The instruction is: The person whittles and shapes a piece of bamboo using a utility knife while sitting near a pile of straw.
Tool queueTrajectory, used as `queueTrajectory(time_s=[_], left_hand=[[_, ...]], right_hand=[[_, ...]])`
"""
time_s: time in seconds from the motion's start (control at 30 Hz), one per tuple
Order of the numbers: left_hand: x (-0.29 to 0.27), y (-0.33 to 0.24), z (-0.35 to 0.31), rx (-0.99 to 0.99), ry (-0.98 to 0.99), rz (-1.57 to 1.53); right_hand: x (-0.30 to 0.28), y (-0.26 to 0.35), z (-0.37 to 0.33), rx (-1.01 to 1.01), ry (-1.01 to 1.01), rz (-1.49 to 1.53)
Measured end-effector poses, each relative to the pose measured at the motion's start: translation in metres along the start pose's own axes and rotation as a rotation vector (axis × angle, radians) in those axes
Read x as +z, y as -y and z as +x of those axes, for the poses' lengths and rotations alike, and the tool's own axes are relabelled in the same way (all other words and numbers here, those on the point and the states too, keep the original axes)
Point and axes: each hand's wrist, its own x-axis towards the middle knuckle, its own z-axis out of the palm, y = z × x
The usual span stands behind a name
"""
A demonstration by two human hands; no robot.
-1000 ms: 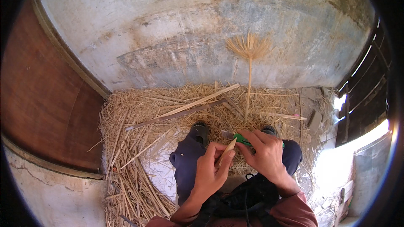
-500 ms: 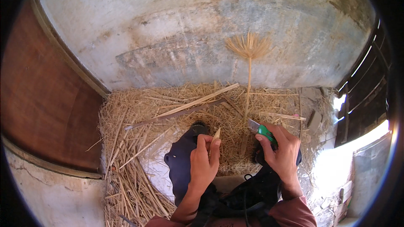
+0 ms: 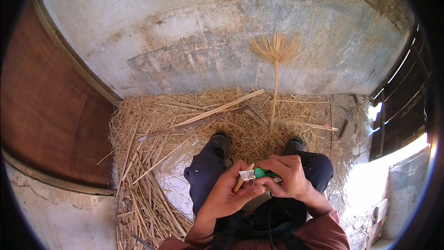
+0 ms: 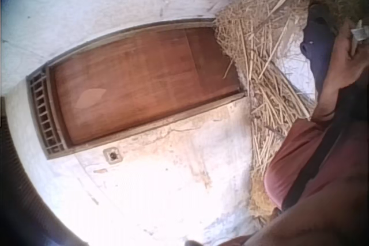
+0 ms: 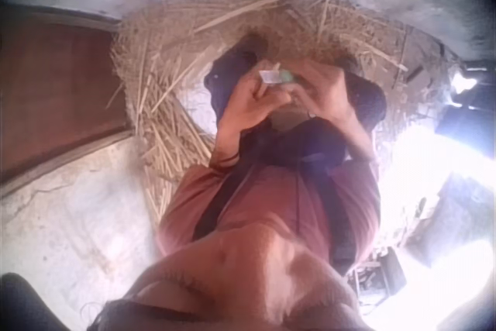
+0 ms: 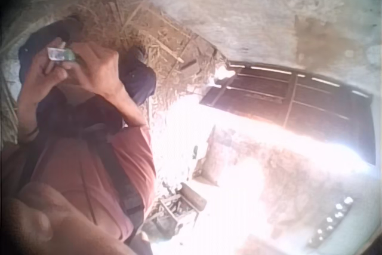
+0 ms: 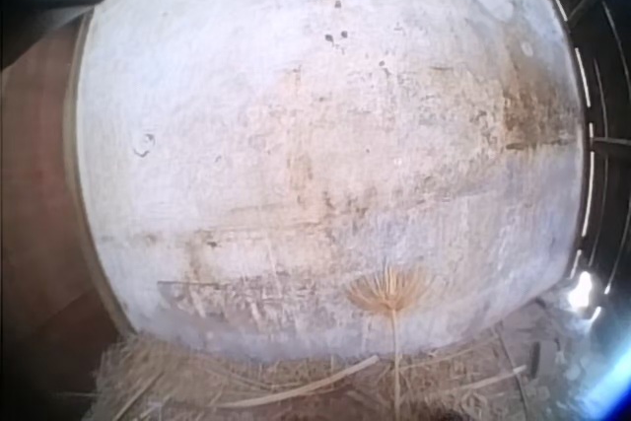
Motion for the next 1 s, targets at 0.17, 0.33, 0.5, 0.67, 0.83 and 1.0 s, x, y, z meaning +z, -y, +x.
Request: queueTrajectory(time_s=[0.17,0.33,0.5,0.67,0.83,1.0], left_hand=[[0.003,-0.002,-0.002,0.066,-0.095,0.336],[0.011,-0.017,-0.003,0.042,-0.151,0.453],[0.015,-0.017,-0.004,0.094,-0.216,0.527],[0.020,-0.006,-0.003,0.147,-0.291,0.526],[0.020,-0.006,0.000,0.135,-0.286,0.540],[0.017,-0.016,-0.002,0.055,-0.213,0.560]], right_hand=[[0.006,0.001,0.000,-0.008,-0.052,-0.031],[0.008,0.002,0.001,-0.013,-0.098,-0.055],[0.006,0.007,0.002,0.006,-0.095,-0.094],[0.008,0.011,0.003,0.016,-0.136,-0.163],[0.012,0.014,0.004,0.064,-0.184,-0.150],[0.007,0.005,0.002,0.053,-0.092,-0.053]])
